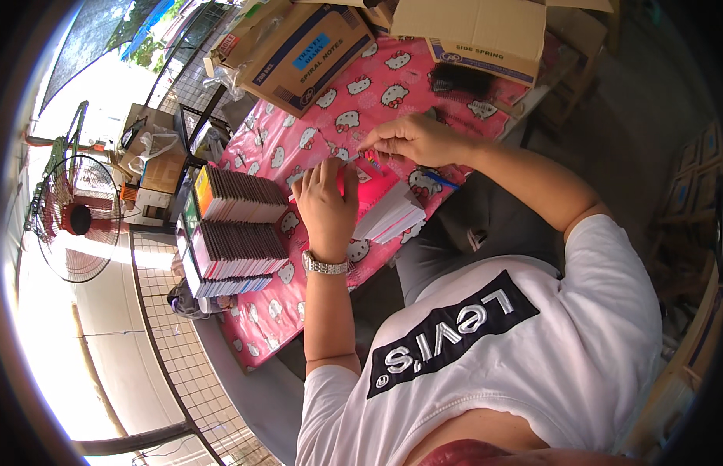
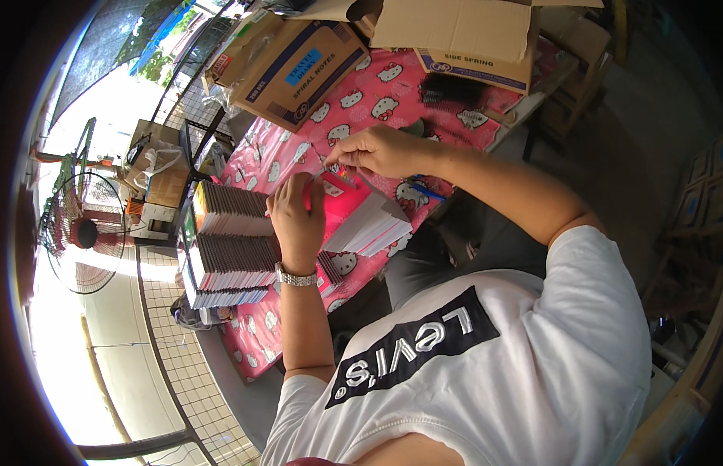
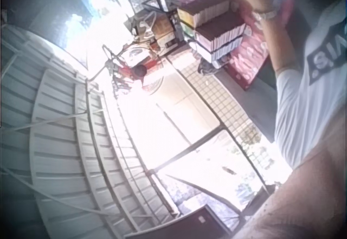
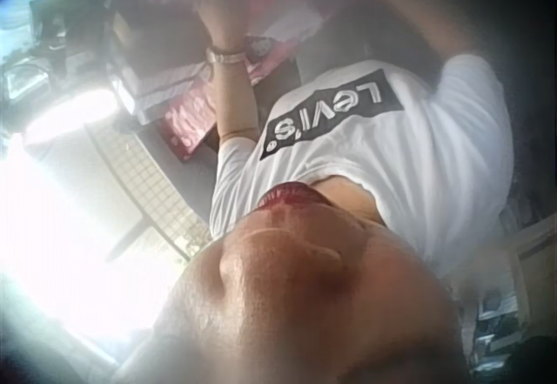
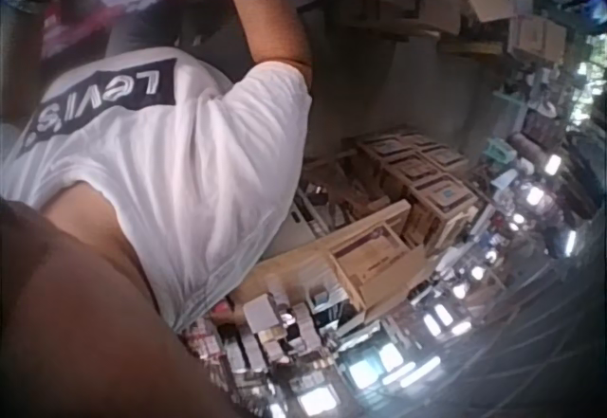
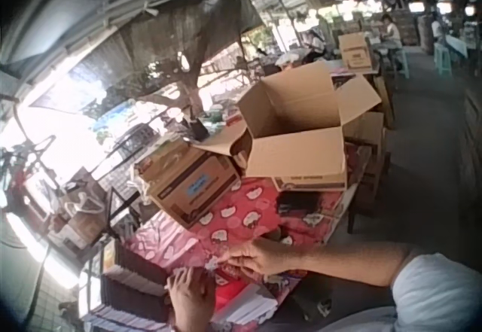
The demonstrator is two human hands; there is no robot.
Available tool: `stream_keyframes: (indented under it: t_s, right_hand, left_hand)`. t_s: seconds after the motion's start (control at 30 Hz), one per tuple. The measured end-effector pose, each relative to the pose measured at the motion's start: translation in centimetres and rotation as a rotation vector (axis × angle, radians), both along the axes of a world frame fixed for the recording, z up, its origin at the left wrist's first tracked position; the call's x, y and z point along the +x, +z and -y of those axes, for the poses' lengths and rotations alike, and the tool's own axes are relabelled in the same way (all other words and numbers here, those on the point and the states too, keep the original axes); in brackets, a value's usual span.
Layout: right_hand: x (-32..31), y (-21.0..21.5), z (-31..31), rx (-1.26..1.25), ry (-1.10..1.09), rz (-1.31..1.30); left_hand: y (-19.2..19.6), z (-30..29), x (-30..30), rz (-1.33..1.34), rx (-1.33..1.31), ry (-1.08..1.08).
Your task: The person assembles spiral notebooks by inserting wire coils into pre-punched holes in paper stacks and using pliers to secure the ends.
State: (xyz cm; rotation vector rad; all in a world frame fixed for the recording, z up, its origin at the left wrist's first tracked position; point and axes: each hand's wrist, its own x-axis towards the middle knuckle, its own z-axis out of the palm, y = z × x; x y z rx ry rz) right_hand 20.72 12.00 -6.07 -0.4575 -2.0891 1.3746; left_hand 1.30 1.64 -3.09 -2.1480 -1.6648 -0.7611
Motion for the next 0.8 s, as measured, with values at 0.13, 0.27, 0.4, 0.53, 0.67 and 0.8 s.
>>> stream_keyframes:
  t_s: [0.13,0.27,0.4,0.53,0.67,0.8]
  right_hand:
    - [0.5,2.5,0.9,0.363,-0.092,-0.033]
    - [0.8,4.3,0.6,0.441,-0.101,0.129]
    - [-0.1,5.0,-0.1,0.165,0.094,0.21]
    - [0.6,-7.6,-12.7,0.32,-0.633,0.164]
    - [-4.2,-15.9,-8.0,0.284,-0.718,0.933]
    - [-3.5,-14.6,-8.9,0.322,-0.688,0.887]
  left_hand:
    - [-0.1,-0.3,1.1,0.041,0.048,-0.104]
    - [-0.1,-0.3,1.4,-0.021,-0.051,-0.109]
    - [-0.1,0.2,0.5,0.047,-0.053,-0.14]
    - [0.4,-1.2,1.8,0.068,-0.093,-0.231]
    - [-0.1,0.7,-1.5,0.09,-0.206,-0.135]
    - [-0.2,1.8,-0.5,-0.086,-0.046,0.143]
